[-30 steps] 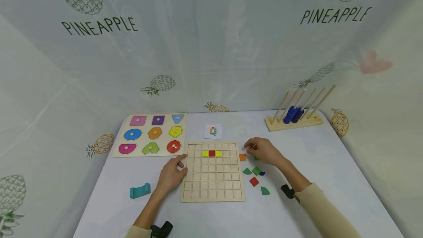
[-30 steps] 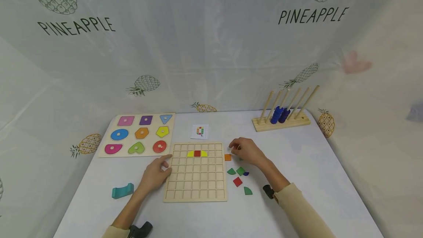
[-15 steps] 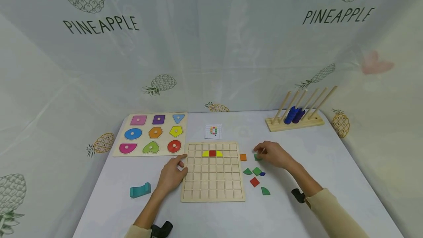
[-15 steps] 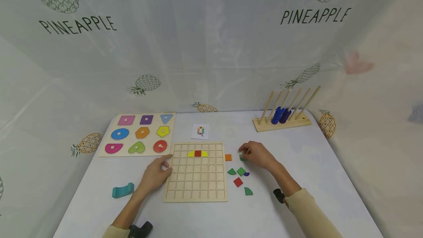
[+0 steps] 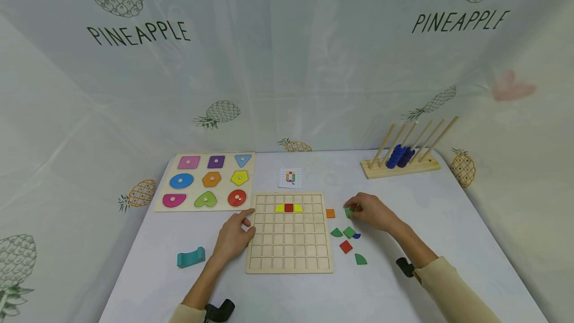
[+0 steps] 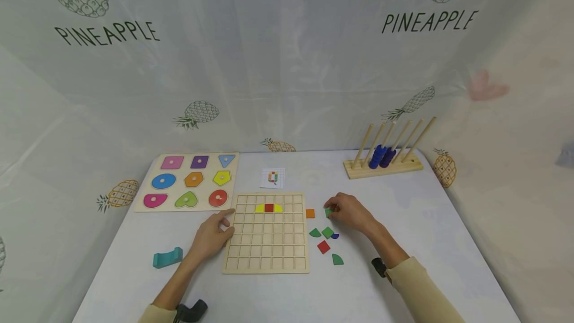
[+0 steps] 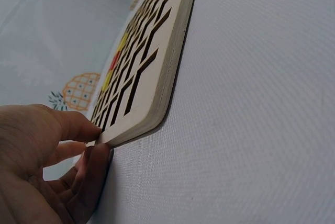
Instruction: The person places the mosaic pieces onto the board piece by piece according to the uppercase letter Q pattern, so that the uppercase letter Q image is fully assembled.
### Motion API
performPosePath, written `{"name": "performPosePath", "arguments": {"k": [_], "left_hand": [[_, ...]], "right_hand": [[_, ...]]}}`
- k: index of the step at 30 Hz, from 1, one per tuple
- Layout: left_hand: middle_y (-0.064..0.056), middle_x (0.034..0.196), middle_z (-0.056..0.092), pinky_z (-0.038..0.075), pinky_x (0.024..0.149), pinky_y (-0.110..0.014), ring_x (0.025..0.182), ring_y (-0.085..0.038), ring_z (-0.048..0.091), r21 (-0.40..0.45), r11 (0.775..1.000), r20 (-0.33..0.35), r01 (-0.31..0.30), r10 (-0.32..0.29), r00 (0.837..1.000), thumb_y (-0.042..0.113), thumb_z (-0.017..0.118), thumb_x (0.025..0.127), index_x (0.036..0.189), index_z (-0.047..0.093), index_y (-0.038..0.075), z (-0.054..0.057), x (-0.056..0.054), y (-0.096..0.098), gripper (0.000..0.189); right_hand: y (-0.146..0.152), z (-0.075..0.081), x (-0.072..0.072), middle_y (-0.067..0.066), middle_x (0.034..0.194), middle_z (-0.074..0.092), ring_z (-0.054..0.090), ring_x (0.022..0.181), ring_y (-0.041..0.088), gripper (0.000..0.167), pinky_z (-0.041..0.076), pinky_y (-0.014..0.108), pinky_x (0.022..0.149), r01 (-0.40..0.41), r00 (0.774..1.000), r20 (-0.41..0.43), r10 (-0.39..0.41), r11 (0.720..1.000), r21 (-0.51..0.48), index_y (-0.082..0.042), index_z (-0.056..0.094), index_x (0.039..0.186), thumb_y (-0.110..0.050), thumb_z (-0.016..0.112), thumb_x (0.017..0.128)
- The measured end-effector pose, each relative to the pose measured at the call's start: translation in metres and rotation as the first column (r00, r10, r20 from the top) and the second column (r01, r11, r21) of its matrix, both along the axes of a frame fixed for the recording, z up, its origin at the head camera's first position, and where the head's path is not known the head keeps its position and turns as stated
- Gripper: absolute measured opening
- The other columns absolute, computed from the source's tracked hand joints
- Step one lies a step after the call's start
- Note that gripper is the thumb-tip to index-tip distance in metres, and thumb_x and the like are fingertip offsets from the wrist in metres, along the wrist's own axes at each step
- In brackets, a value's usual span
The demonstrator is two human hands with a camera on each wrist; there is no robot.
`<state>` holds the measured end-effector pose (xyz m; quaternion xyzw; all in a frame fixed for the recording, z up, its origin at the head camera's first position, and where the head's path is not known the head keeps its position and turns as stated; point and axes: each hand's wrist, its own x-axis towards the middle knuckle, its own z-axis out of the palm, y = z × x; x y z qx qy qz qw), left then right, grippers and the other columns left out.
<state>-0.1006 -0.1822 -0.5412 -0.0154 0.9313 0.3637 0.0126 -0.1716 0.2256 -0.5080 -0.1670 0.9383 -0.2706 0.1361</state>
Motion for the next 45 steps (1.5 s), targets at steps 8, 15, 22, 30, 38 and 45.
{"name": "performPosePath", "arguments": {"k": [8, 15, 22, 30, 38, 45], "left_hand": [[0.000, 0.088, 0.056, 0.042, 0.055, -0.028, 0.064, -0.011, 0.051, 0.000, 1.000, 0.012, 0.001, -0.001, 1.000, 0.014, 0.073, 0.086, 0.135, 0.063, 0.012, -0.002, 0.000, 0.000, 0.050], [0.000, 0.088, 0.056, 0.041, 0.054, -0.027, 0.063, -0.011, 0.051, 0.003, 1.000, 0.009, -0.010, 0.010, 1.000, 0.013, 0.073, 0.086, 0.134, 0.063, 0.012, -0.001, 0.001, 0.000, 0.049], [-0.001, 0.089, 0.056, 0.041, 0.053, -0.027, 0.061, -0.011, 0.052, 0.015, 1.000, 0.023, -0.009, 0.009, 1.000, 0.012, 0.073, 0.087, 0.135, 0.063, 0.012, 0.000, 0.002, 0.000, 0.050], [-0.001, 0.089, 0.056, 0.040, 0.053, -0.027, 0.061, -0.010, 0.052, 0.003, 1.000, 0.015, -0.012, 0.012, 1.000, 0.013, 0.072, 0.087, 0.135, 0.063, 0.012, 0.000, 0.001, 0.000, 0.049], [-0.001, 0.089, 0.056, 0.040, 0.052, -0.027, 0.060, -0.011, 0.051, 0.001, 1.000, 0.022, -0.007, 0.007, 1.000, 0.013, 0.072, 0.087, 0.135, 0.062, 0.012, -0.002, 0.000, 0.001, 0.050], [-0.001, 0.089, 0.056, 0.040, 0.051, -0.027, 0.060, -0.011, 0.052, 0.000, 1.000, 0.022, -0.012, 0.012, 1.000, 0.013, 0.072, 0.087, 0.135, 0.063, 0.012, -0.001, 0.000, 0.001, 0.050]], "right_hand": [[0.001, 0.000, 0.001, 0.000, 0.096, 0.064, 0.056, 0.084, 0.015, 0.024, 0.051, 0.035, 0.077, -0.020, 0.999, -0.038, 0.021, 1.000, 0.022, -0.007, 0.075, 0.110, -0.006, 0.075, 0.086], [0.003, -0.001, 0.004, -0.001, 0.095, 0.063, 0.054, 0.081, 0.014, 0.020, 0.049, 0.033, 0.074, -0.029, 0.997, -0.067, 0.031, 0.999, 0.031, -0.007, 0.075, 0.106, -0.005, 0.075, 0.086], [0.001, -0.002, 0.005, -0.005, 0.086, 0.061, 0.054, 0.079, 0.013, 0.015, 0.049, 0.032, 0.072, -0.019, 0.998, -0.053, 0.019, 1.000, 0.002, -0.012, 0.071, 0.099, -0.004, 0.074, 0.086], [-0.012, 0.006, 0.004, -0.005, 0.085, 0.062, 0.055, 0.077, 0.014, 0.010, 0.048, 0.029, 0.067, -0.004, 1.000, 0.009, 0.005, 0.996, -0.087, -0.016, 0.068, 0.096, -0.010, 0.073, 0.090], [-0.043, 0.011, 0.003, -0.005, 0.090, 0.064, 0.055, 0.077, 0.014, 0.022, 0.047, 0.027, 0.063, -0.073, 0.997, 0.006, 0.075, 0.985, -0.158, -0.012, 0.074, 0.113, -0.013, 0.071, 0.092], [-0.074, 0.010, -0.001, -0.006, 0.087, 0.063, 0.056, 0.073, 0.012, 0.018, 0.048, 0.025, 0.061, -0.137, 0.990, 0.000, 0.140, 0.971, -0.195, -0.014, 0.073, 0.110, -0.013, 0.070, 0.093]]}}
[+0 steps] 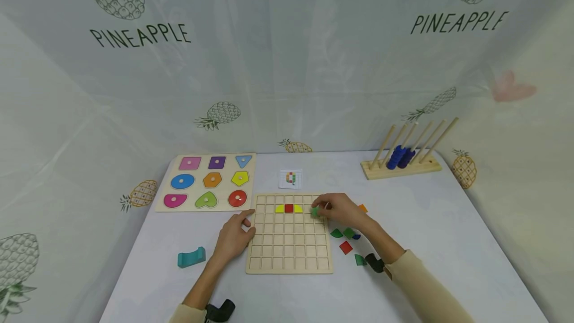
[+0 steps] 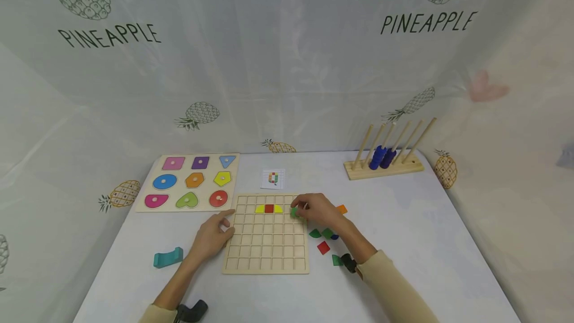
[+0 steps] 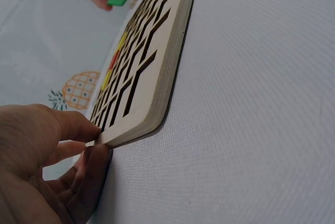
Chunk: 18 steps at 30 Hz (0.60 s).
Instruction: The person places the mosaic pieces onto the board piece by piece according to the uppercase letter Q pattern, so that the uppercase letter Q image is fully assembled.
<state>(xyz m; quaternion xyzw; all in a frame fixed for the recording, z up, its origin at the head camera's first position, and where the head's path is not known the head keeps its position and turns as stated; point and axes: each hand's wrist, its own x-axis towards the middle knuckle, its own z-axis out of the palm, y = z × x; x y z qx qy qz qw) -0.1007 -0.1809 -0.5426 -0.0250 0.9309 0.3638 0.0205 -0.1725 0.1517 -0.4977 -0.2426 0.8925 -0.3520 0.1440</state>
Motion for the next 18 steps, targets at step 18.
{"name": "performPosePath", "arguments": {"k": [18], "left_hand": [[0.000, 0.087, 0.056, 0.040, 0.053, -0.027, 0.061, -0.012, 0.050, -0.010, 1.000, -0.020, 0.003, -0.003, 1.000, 0.013, 0.073, 0.086, 0.135, 0.063, 0.012, -0.001, 0.001, -0.001, 0.049]], "right_hand": [[-0.047, -0.012, 0.001, -0.010, 0.085, 0.066, 0.058, 0.078, 0.008, 0.014, 0.049, 0.029, 0.073, -0.059, 0.997, -0.043, 0.061, 0.997, 0.050, -0.018, 0.074, 0.106, -0.016, 0.072, 0.093]]}}
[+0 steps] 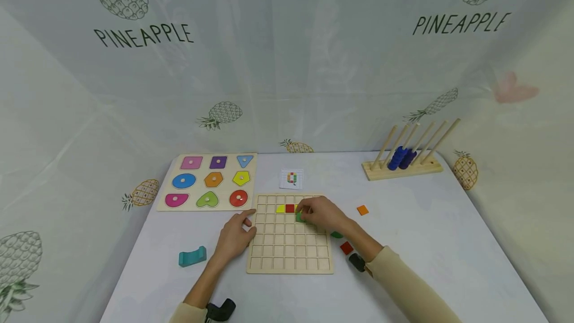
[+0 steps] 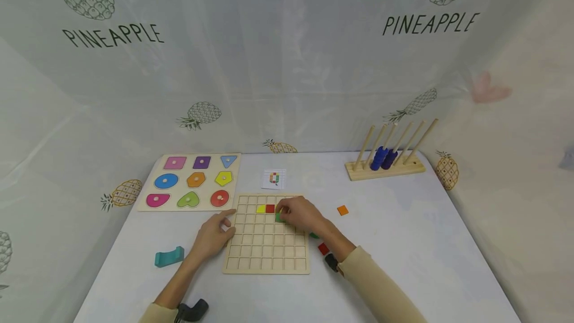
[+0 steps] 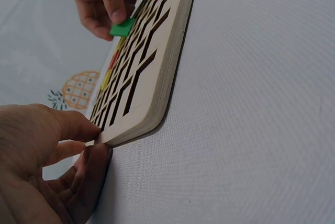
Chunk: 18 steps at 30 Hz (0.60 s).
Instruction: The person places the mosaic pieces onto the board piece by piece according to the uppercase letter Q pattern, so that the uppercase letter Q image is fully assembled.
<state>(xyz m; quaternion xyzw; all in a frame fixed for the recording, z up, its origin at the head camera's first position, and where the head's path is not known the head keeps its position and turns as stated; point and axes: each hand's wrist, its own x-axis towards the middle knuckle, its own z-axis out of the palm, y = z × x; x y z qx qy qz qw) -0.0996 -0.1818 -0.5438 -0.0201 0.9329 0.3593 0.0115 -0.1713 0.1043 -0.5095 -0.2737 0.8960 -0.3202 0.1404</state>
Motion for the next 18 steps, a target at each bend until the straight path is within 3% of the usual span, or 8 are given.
{"name": "performPosePath", "arguments": {"k": [9, 18], "left_hand": [[0.000, 0.087, 0.055, 0.041, 0.054, -0.027, 0.062, -0.012, 0.051, 0.001, 1.000, 0.005, -0.002, 0.002, 1.000, 0.014, 0.073, 0.086, 0.135, 0.063, 0.012, -0.0005, -0.0001, -0.0010, 0.050], [-0.001, 0.088, 0.056, 0.040, 0.053, -0.027, 0.062, -0.013, 0.050, -0.002, 1.000, 0.006, 0.001, -0.001, 1.000, 0.014, 0.073, 0.087, 0.135, 0.063, 0.012, 0.0010, 0.0008, 0.0001, 0.049]], "right_hand": [[-0.0043, -0.0025, 0.0013, -0.007, 0.088, 0.067, 0.058, 0.078, 0.007, 0.008, 0.049, 0.029, 0.072, -0.005, 0.999, -0.046, 0.005, 1.000, 0.010, -0.016, 0.074, 0.100, -0.015, 0.073, 0.092], [-0.0052, -0.0008, 0.0036, -0.003, 0.094, 0.066, 0.058, 0.081, 0.008, 0.013, 0.050, 0.028, 0.073, -0.013, 0.997, -0.077, 0.015, 0.999, 0.031, -0.010, 0.076, 0.104, -0.014, 0.072, 0.092]]}}
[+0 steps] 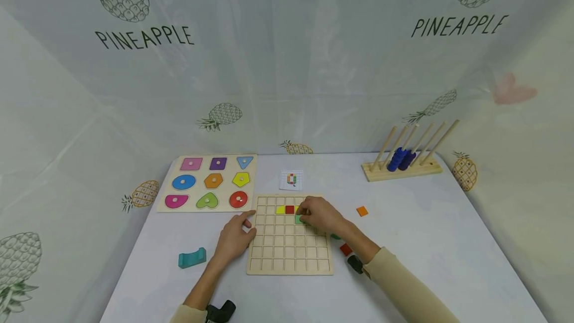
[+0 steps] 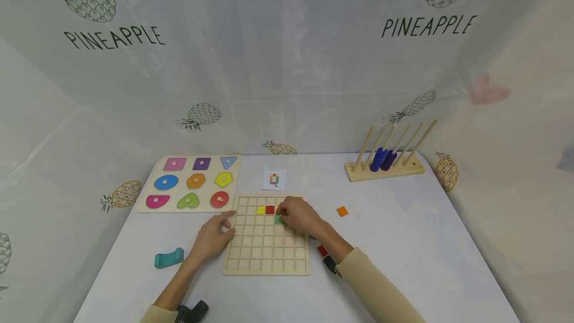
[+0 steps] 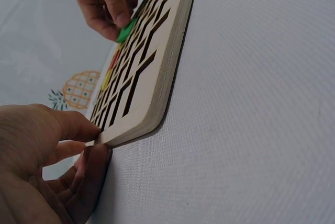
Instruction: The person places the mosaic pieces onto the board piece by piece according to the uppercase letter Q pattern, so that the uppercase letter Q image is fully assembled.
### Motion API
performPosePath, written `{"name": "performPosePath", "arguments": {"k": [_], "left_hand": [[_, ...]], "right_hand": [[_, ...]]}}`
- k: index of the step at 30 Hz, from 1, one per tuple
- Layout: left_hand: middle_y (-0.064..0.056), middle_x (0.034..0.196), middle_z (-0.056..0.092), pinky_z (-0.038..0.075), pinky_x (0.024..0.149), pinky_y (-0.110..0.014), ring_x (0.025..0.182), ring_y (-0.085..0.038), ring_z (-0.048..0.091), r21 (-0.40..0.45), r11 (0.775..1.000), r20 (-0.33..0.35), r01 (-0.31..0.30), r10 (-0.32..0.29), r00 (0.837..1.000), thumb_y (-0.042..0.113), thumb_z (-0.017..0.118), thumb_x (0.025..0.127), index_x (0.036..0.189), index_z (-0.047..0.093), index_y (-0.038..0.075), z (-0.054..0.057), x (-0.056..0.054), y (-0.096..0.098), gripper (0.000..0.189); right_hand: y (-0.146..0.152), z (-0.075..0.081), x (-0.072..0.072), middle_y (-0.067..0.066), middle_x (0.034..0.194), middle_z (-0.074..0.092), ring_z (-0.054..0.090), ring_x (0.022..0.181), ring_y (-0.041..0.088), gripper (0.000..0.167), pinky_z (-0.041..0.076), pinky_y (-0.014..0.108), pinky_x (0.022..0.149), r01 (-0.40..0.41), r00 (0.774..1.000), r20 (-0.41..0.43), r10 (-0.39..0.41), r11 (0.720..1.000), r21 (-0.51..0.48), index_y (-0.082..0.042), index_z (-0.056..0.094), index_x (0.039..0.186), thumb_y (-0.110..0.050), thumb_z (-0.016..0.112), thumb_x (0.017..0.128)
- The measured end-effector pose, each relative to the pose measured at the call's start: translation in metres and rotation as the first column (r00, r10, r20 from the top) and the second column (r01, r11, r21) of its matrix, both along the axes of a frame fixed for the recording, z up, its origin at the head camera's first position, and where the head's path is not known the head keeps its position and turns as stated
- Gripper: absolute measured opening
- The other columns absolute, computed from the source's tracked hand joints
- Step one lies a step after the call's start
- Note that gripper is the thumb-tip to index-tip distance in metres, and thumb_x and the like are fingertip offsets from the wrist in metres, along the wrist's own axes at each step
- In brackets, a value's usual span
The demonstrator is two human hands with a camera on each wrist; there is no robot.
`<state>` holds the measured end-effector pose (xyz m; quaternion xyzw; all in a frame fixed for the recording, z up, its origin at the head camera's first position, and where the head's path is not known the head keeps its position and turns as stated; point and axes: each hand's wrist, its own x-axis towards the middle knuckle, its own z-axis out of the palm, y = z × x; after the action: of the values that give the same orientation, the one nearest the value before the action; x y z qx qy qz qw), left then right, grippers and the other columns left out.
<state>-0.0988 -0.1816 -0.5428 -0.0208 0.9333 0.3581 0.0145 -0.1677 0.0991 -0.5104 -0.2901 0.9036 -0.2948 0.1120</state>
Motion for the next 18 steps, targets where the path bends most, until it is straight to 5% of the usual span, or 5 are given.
{"name": "performPosePath", "arguments": {"k": [18], "left_hand": [[0.000, 0.087, 0.055, 0.040, 0.053, -0.028, 0.064, -0.013, 0.050, -0.003, 1.000, 0.002, -0.011, 0.011, 1.000, 0.014, 0.074, 0.086, 0.134, 0.063, 0.012, 0.0012, 0.0010, 0.0016, 0.050]], "right_hand": [[0.0008, -0.0050, -0.0001, -0.003, 0.096, 0.067, 0.059, 0.085, 0.010, 0.014, 0.051, 0.029, 0.075, -0.012, 1.000, -0.014, 0.012, 1.000, 0.009, -0.011, 0.075, 0.105, -0.012, 0.073, 0.091]]}}
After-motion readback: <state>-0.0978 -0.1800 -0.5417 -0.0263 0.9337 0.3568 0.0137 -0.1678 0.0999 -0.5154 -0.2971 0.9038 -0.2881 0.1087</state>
